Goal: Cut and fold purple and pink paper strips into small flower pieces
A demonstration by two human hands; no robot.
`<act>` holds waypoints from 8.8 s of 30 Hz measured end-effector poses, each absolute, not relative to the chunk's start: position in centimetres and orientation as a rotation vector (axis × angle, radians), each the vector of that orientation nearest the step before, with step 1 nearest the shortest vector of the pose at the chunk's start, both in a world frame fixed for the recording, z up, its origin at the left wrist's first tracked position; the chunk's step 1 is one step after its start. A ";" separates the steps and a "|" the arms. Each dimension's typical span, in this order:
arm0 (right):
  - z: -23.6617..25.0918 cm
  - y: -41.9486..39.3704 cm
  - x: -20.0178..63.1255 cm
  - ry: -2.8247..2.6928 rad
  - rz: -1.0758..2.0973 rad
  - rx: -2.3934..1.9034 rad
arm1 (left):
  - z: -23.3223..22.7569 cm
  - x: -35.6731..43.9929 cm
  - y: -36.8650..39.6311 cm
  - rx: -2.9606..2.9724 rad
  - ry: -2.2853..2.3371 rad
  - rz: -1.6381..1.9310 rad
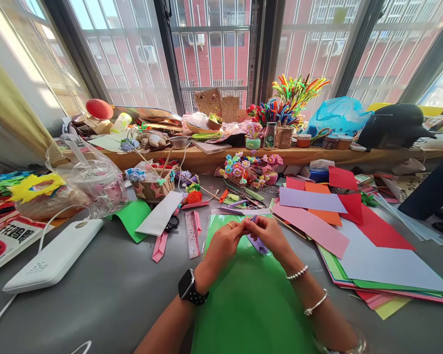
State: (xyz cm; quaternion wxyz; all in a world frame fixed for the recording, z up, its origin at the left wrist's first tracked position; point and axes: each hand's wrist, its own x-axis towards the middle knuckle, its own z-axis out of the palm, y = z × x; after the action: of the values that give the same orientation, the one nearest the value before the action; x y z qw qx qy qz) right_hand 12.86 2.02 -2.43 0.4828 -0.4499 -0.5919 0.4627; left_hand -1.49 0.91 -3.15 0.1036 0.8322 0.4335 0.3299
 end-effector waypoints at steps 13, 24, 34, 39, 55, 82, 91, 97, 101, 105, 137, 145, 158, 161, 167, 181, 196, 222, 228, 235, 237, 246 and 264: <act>-2.4 2.1 12.8 -1.281 1.209 -1.093 | -5.0 -1.2 1.8 2.664 1.181 0.963; -1.1 1.6 13.0 -1.341 1.194 -0.980 | -2.2 -1.4 0.8 1.734 0.871 1.088; -0.1 1.0 13.3 -1.419 1.168 -0.871 | -1.6 -1.7 0.5 1.404 0.687 0.840; -0.9 1.3 13.1 -1.433 0.963 -0.981 | -1.6 -1.6 0.4 1.501 0.729 0.802; -1.5 1.5 13.0 -1.480 0.927 -1.001 | -1.2 -1.7 0.8 1.482 0.989 1.006; -1.3 1.3 12.6 -1.319 1.020 -0.908 | -1.1 -2.0 0.5 1.458 0.853 1.295; -1.1 0.9 12.4 -1.368 0.959 -0.825 | -0.7 -2.6 0.7 1.414 0.845 1.293; -1.2 0.8 12.3 -1.381 0.925 -0.799 | -0.7 -2.6 0.7 1.370 0.869 1.320; -1.2 0.8 12.4 -1.403 0.905 -0.773 | -0.7 -2.7 0.8 1.342 0.863 1.268; -1.3 0.9 12.5 -1.453 0.868 -0.760 | -0.7 -2.9 1.0 1.272 0.849 1.235; -1.7 1.7 14.2 -1.956 0.269 -0.801 | -0.5 -5.8 1.7 2.236 1.047 1.220; -0.8 1.5 14.7 -1.872 0.386 -0.831 | 0.6 -6.6 1.1 1.777 0.930 1.169; -0.3 1.3 15.6 -1.937 0.416 -0.851 | 1.1 -6.7 0.8 1.798 0.937 1.255; -0.1 1.2 15.8 -1.974 0.441 -0.848 | 1.2 -6.8 0.8 1.839 0.933 1.243; 0.2 1.1 16.0 -2.026 0.442 -0.826 | 1.2 -7.1 1.0 1.906 0.915 1.161; 0.3 0.9 15.7 -2.062 0.498 -0.783 | 2.0 -7.3 0.7 1.932 0.858 1.070; 0.0 0.8 15.1 -2.024 0.487 -0.787 | 1.7 -7.3 0.9 1.920 0.904 1.153; -2.3 0.6 11.3 -1.811 0.106 -0.866 | -1.4 0.4 1.1 0.678 0.446 1.395; -1.8 0.4 11.3 -1.702 0.281 -0.917 | -1.0 0.2 1.2 0.692 0.421 1.361; -1.4 0.3 11.7 -1.609 0.434 -0.970 | -1.0 0.1 0.9 0.782 0.393 1.282; -1.3 0.2 11.7 -1.596 0.430 -0.984 | -1.0 0.1 0.9 0.792 0.382 1.279; -1.5 0.1 11.5 -1.518 0.314 -1.024 | -1.3 0.1 0.9 0.810 0.372 1.249; -1.2 -0.2 11.5 -1.581 0.103 -1.025 | -1.0 -0.2 0.5 0.803 0.302 1.205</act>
State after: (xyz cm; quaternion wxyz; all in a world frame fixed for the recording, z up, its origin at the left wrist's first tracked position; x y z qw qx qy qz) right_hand 11.49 -0.24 -1.20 0.5869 -0.4398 -0.6783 0.0443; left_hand -0.17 0.48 -0.96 0.7388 0.3658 0.1377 0.5490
